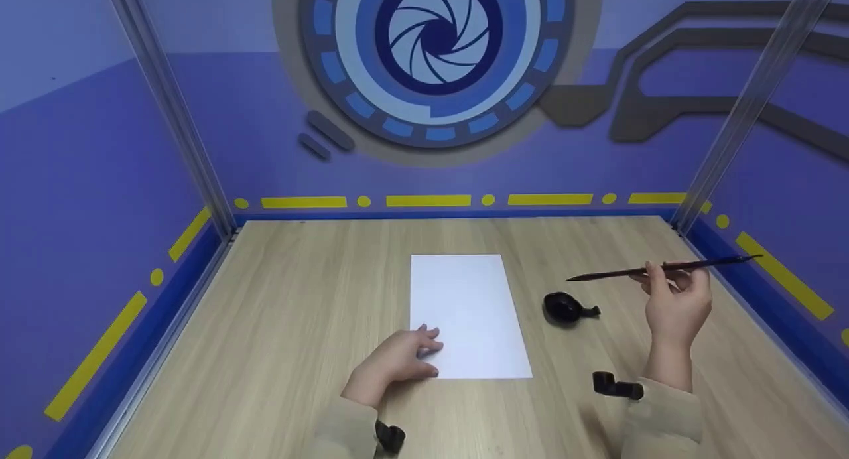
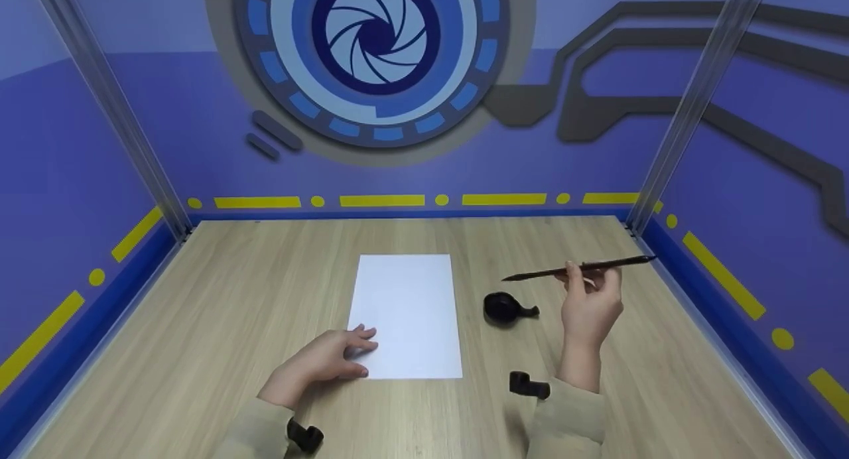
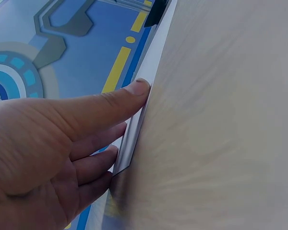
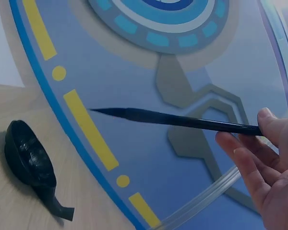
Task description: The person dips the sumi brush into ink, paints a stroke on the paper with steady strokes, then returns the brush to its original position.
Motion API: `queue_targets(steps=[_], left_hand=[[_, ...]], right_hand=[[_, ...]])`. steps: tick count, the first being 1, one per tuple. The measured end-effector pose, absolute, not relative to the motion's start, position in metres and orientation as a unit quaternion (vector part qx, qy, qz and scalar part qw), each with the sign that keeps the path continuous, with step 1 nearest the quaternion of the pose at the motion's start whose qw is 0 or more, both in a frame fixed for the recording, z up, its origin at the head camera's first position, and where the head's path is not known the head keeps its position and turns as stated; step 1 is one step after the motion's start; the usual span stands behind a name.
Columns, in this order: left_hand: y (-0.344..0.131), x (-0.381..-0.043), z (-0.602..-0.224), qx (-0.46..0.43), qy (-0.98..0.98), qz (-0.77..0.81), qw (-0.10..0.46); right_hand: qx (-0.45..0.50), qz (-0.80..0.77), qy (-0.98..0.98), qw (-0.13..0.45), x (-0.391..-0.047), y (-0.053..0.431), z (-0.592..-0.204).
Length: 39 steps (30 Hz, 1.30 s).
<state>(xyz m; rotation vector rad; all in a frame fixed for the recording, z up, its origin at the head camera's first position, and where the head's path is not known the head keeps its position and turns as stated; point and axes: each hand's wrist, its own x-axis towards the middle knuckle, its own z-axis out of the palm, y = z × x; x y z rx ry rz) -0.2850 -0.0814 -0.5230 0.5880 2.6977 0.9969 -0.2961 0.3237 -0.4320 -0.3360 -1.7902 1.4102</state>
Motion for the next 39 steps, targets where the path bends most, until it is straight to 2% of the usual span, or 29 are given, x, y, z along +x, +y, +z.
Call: queue_targets(steps=[11,30,39], left_hand=[[-0.081,-0.284,-0.521,0.199,0.916,0.335,0.101],[-0.080,-0.284,-0.520,0.197,0.916,0.333,0.108],[-0.079,-0.285,-0.521,0.196,0.921,0.319,0.107]], right_hand=[[-0.105,0.701,-0.602,0.367,-0.306,0.308,-0.433],[-0.037,0.772,-0.590,0.233,-0.338,0.240,-0.449],[-0.031,0.757,-0.618,0.209,-0.354,0.206,-0.455]])
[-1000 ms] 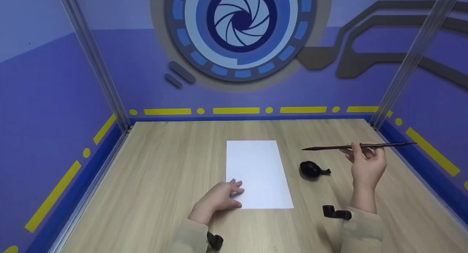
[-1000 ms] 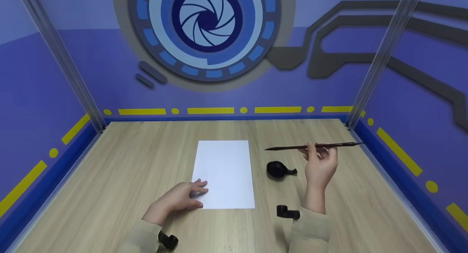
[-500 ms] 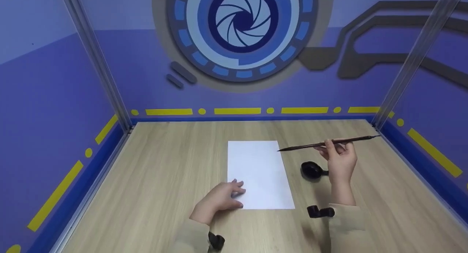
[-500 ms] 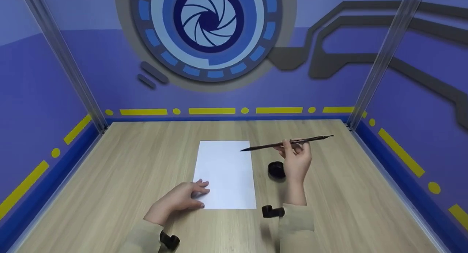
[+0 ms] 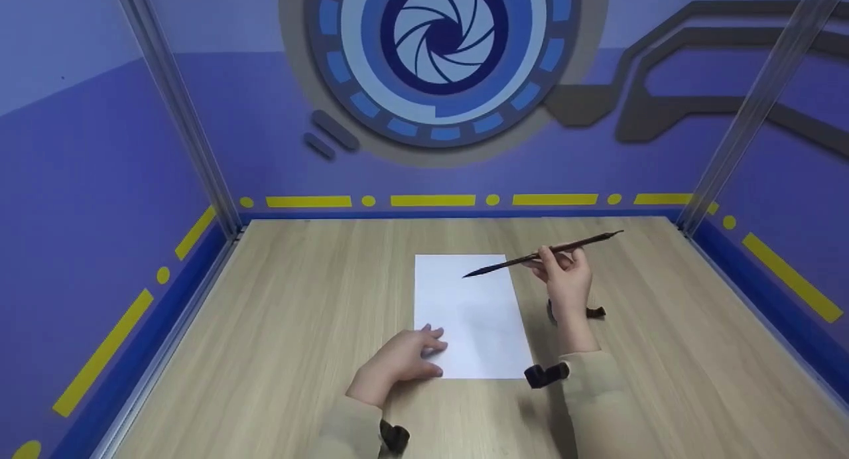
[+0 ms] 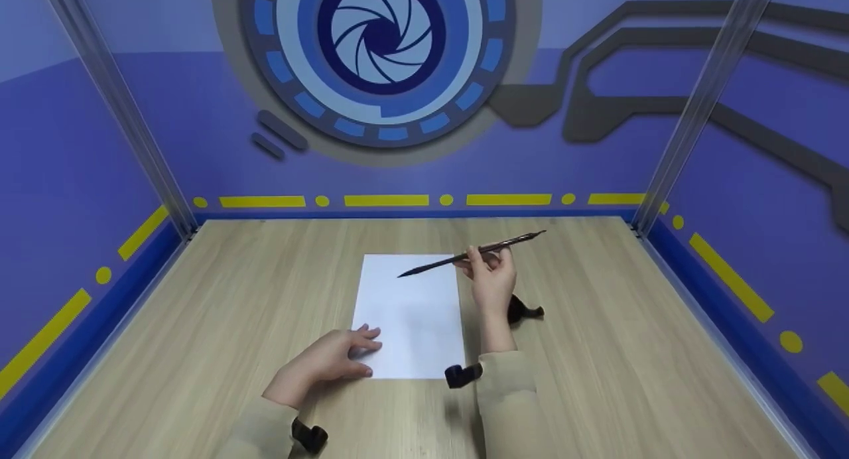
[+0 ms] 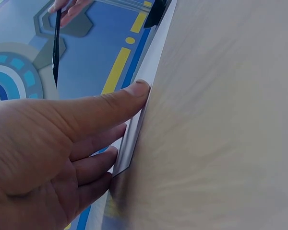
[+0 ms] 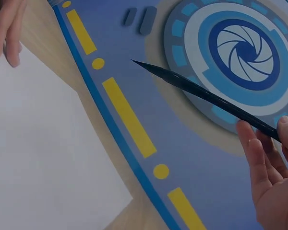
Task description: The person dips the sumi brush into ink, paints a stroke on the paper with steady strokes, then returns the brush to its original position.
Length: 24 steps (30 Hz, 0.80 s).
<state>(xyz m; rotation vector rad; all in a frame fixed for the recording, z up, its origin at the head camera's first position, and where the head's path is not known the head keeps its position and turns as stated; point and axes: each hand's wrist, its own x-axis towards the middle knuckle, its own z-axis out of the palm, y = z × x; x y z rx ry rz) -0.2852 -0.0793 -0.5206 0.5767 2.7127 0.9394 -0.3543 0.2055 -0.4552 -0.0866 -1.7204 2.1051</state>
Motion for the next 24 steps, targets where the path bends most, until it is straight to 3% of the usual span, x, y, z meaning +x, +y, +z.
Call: queue_targets(steps=[24], left_hand=[[-0.081,-0.286,-0.523,0.224,0.915,0.322,0.094]], right_hand=[[-0.038,0.747,-0.634,0.197,-0.385,0.130,-0.498]])
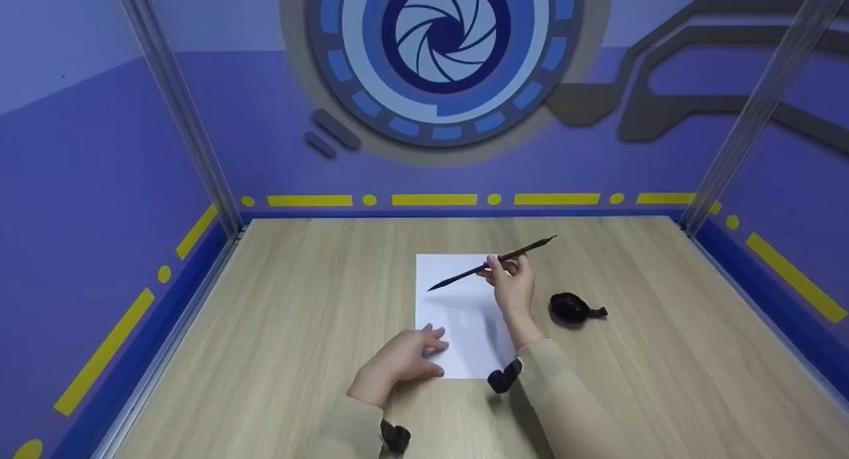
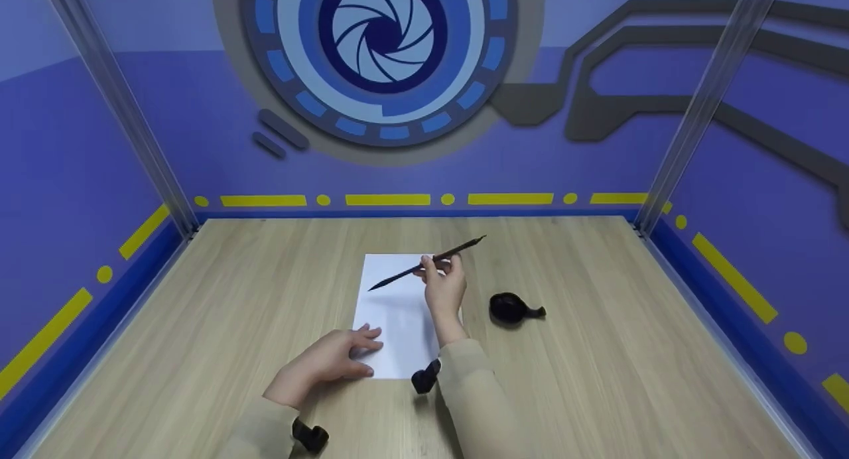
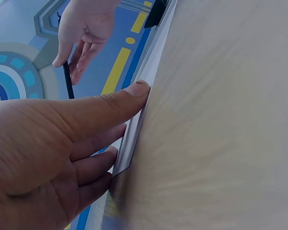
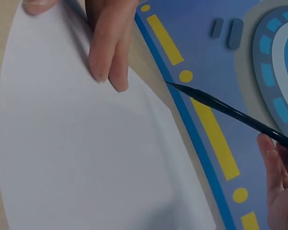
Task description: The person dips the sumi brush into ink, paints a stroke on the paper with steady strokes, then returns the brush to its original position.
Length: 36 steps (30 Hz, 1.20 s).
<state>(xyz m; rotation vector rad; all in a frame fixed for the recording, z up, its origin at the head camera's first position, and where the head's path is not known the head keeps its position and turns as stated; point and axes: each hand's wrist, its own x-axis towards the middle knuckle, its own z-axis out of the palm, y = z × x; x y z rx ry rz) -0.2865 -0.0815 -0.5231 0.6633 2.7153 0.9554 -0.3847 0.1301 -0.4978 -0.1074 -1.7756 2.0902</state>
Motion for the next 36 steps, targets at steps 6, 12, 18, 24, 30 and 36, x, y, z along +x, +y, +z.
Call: queue_targets(steps=[6,12,18,24,30,36], left_hand=[[-0.080,-0.287,-0.522,0.222,0.917,0.316,0.096],[-0.080,-0.288,-0.523,0.226,0.918,0.312,0.092],[-0.081,-0.288,-0.523,0.234,0.917,0.312,0.087],[-0.081,-0.289,-0.524,0.236,0.917,0.311,0.084],[-0.081,-0.289,-0.524,0.233,0.917,0.310,0.090],[-0.082,-0.289,-0.524,0.230,0.917,0.312,0.096]], right_hand=[[-0.026,0.731,-0.652,0.198,-0.385,0.125,-0.497],[-0.022,0.720,-0.665,0.195,-0.386,0.120,-0.499],[-0.006,0.711,-0.678,0.189,-0.388,0.117,-0.501],[0.021,0.665,-0.722,0.192,-0.386,0.113,-0.500],[0.069,0.606,-0.765,0.206,-0.385,0.108,-0.496],[0.116,0.534,-0.809,0.219,-0.384,0.103,-0.489]])
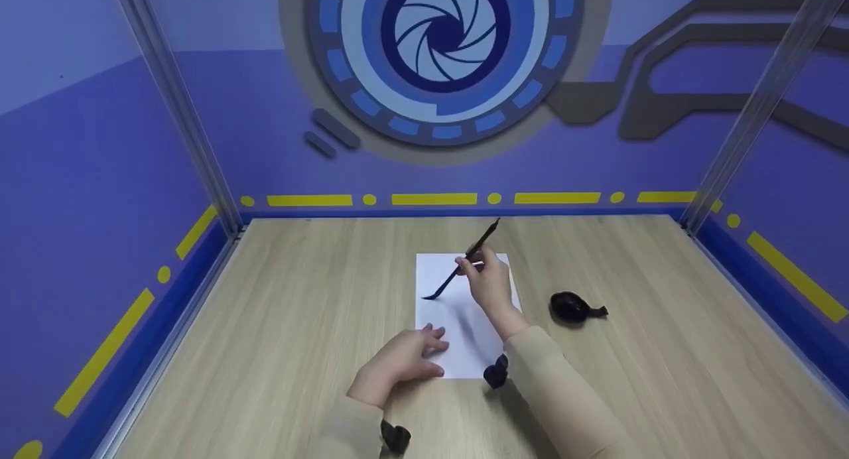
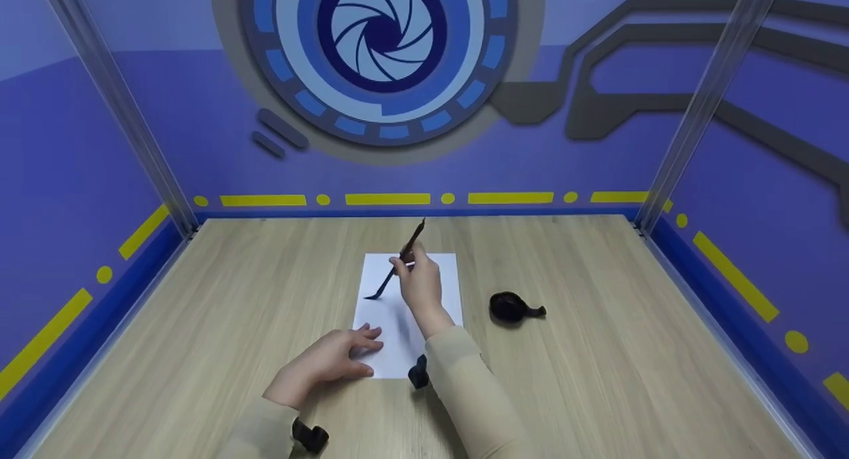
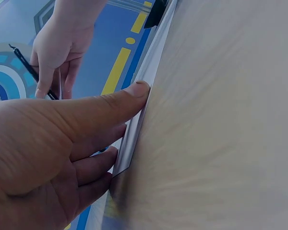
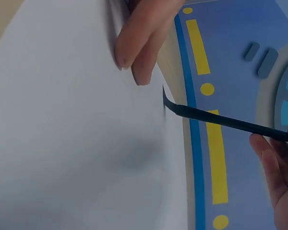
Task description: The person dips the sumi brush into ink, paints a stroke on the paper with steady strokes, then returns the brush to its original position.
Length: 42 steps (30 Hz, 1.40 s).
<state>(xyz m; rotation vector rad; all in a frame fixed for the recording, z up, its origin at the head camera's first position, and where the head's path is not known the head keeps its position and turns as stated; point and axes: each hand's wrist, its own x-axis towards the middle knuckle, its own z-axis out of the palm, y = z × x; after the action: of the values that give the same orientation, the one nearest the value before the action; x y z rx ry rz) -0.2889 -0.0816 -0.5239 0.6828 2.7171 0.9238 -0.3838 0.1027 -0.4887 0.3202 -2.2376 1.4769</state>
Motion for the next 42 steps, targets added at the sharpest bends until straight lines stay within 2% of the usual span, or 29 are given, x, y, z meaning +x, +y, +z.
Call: queue_targets(steps=[13,32,42], left_hand=[[-0.082,-0.289,-0.525,0.244,0.920,0.297,0.082],[-0.081,-0.287,-0.522,0.230,0.923,0.296,0.091],[-0.081,-0.287,-0.521,0.233,0.921,0.298,0.093]], right_hand=[[0.134,0.474,-0.848,0.196,-0.382,0.101,-0.479],[0.138,0.448,-0.860,0.200,-0.384,0.107,-0.475],[0.119,0.450,-0.866,0.182,-0.382,0.112,-0.471]])
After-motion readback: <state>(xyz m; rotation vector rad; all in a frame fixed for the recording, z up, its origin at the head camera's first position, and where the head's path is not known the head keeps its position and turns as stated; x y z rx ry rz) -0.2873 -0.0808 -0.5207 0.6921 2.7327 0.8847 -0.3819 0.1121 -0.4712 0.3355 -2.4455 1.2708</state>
